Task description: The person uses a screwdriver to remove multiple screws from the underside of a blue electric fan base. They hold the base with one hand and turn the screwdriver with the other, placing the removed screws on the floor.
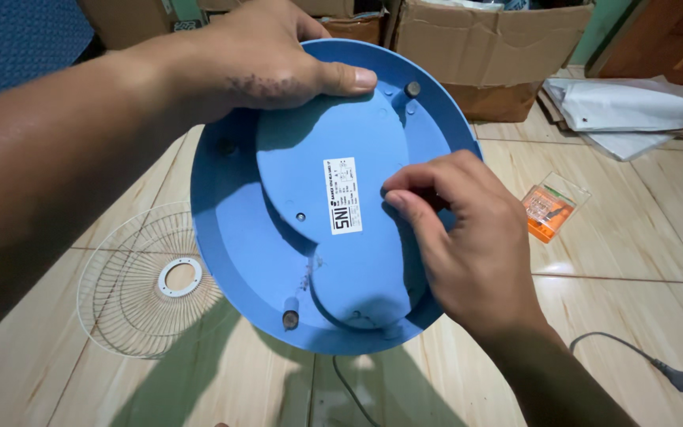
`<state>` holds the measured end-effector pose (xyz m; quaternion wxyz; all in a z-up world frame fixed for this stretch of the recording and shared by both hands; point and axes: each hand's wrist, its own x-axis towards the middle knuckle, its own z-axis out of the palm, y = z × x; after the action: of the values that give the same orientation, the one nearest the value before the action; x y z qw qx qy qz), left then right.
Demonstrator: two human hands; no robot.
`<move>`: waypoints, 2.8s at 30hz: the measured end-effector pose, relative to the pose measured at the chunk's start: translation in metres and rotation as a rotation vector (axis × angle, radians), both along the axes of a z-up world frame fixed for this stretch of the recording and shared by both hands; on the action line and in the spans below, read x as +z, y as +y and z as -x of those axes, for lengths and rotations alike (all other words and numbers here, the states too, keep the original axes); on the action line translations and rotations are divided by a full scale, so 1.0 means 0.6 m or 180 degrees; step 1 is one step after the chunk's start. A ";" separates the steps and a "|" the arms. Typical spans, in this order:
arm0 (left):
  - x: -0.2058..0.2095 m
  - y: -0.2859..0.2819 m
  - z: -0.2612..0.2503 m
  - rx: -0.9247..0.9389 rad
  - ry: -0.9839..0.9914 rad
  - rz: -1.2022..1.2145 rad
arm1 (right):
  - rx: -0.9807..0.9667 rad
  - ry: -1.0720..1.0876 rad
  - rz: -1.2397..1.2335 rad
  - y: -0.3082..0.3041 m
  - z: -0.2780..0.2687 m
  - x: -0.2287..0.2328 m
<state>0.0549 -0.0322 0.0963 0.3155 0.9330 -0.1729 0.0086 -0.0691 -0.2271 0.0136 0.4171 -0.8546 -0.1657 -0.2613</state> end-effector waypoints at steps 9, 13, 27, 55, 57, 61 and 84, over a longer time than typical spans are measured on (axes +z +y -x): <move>-0.003 0.000 -0.006 0.0078 0.0042 -0.0030 | -0.0322 -0.0124 0.0010 0.004 -0.010 -0.005; -0.004 -0.002 -0.007 0.0082 -0.0042 -0.0052 | -0.0406 -0.0302 0.0445 0.004 -0.005 0.004; -0.003 -0.004 -0.009 0.0109 -0.0036 -0.0146 | -0.0563 -0.0086 0.0911 -0.005 -0.001 0.034; -0.004 -0.005 -0.010 -0.0018 -0.0029 -0.0029 | -0.0376 -0.0605 0.0756 -0.001 0.000 0.000; -0.005 -0.004 -0.009 -0.0008 -0.0059 -0.0051 | -0.0349 -0.0627 0.0731 0.000 0.003 -0.002; -0.006 -0.004 -0.009 -0.0019 -0.0042 0.0000 | -0.0304 -0.0286 0.0403 0.000 -0.001 0.002; -0.005 0.004 -0.012 -0.0037 0.0100 -0.0038 | -0.0034 0.2072 -0.1315 -0.010 -0.036 0.003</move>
<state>0.0619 -0.0298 0.0931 0.3127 0.9338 -0.1735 -0.0089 -0.0477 -0.2330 0.0154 0.6099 -0.7917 0.0360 -0.0064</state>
